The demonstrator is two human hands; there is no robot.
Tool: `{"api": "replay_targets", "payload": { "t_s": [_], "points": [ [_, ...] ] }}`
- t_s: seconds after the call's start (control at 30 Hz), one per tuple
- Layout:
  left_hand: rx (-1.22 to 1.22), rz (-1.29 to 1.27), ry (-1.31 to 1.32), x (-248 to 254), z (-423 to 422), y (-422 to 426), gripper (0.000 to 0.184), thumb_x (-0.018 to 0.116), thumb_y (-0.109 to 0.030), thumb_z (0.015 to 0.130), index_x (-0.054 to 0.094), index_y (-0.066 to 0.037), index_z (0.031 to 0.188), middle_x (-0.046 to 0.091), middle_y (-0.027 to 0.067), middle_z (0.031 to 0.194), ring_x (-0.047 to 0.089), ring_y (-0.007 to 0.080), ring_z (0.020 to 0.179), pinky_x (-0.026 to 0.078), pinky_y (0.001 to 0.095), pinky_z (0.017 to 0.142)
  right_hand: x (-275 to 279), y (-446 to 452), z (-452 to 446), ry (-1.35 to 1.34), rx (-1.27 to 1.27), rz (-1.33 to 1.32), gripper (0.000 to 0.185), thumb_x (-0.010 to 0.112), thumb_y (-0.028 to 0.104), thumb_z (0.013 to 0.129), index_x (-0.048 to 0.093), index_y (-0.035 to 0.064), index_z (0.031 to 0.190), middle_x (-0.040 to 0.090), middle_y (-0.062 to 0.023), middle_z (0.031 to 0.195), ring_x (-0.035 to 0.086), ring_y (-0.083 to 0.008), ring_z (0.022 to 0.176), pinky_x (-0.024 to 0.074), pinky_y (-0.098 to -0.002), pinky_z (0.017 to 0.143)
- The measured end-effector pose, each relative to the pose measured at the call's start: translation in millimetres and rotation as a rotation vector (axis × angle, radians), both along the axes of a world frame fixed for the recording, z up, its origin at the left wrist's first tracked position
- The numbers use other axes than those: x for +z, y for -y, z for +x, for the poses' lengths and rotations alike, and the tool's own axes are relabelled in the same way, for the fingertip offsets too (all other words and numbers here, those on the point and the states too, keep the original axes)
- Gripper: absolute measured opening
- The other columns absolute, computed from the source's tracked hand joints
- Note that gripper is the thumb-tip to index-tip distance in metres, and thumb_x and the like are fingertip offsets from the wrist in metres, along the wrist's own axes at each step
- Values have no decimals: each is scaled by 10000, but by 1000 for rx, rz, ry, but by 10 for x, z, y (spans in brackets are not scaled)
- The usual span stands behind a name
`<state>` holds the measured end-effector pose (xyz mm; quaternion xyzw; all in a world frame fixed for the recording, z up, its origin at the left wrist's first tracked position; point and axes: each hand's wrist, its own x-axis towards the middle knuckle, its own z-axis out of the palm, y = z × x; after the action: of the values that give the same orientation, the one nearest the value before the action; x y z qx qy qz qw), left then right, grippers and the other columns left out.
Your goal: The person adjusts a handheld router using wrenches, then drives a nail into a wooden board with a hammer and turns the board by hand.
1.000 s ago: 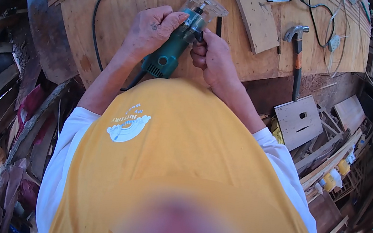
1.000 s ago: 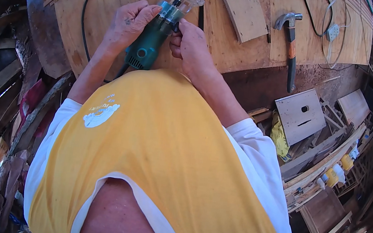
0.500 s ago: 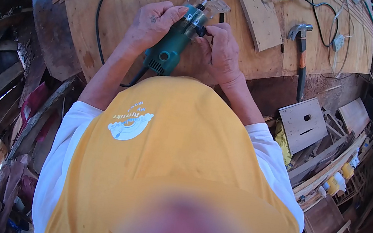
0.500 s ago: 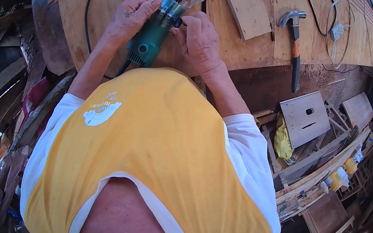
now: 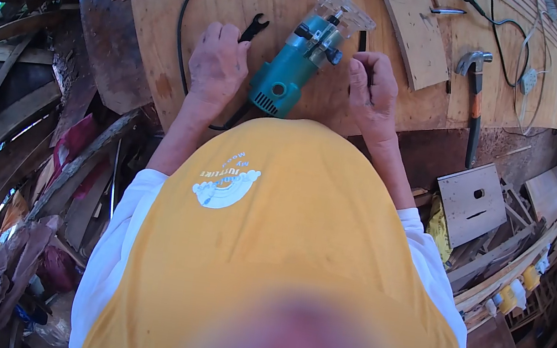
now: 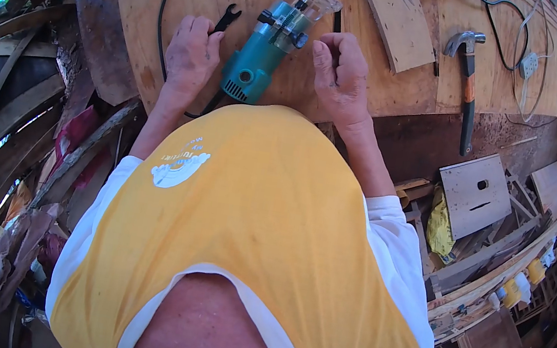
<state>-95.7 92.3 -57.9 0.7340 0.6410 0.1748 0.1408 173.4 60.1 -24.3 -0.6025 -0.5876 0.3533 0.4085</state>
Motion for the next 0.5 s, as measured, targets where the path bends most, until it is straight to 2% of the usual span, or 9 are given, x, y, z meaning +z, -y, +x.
{"api": "replay_targets", "payload": {
  "t_s": [0.03,0.13,0.23,0.33,0.43,0.5],
  "points": [
    [18,-57,39,9,11,-22,162,721,-157,907,600,-69,967,589,141,969,622,361,962,508,470,811,27,-10,-23,8,18,0,148,679,125,1013,617,1,1066,590,-29,851,530,-90,714,473,-262,653],
    [-1,-58,10,3,23,-35,174,718,-156,906,606,-55,994,616,144,984,641,352,945,516,458,809,83,-9,-93,28,68,18,147,684,111,1005,610,4,1071,583,-29,834,529,-85,699,469,-259,632],
    [77,-70,126,-18,17,-48,182,716,-141,895,613,-42,1008,648,151,1008,661,341,932,522,450,807,142,113,-184,-2,84,18,154,692,97,994,603,8,1082,578,-34,817,533,-88,690,469,-262,621],
    [51,-235,90,48,-5,-93,183,711,-124,884,618,-39,1018,670,159,1002,673,343,910,525,446,808,152,238,-217,-35,90,-36,181,705,82,977,596,12,1103,578,-48,810,547,-110,684,480,-275,623],
    [42,-223,130,-13,-33,-59,168,707,-112,882,620,-47,1010,663,154,949,667,348,890,520,448,798,114,309,-206,39,117,3,219,725,60,948,590,15,1115,578,-75,811,576,-163,673,500,-304,624],
    [-23,-71,83,-51,-59,-45,165,705,-117,885,614,-43,1001,661,150,915,666,339,868,518,450,786,104,340,-184,112,146,47,240,735,47,929,586,17,1113,575,-96,810,594,-209,669,512,-326,626]
  ]
}}
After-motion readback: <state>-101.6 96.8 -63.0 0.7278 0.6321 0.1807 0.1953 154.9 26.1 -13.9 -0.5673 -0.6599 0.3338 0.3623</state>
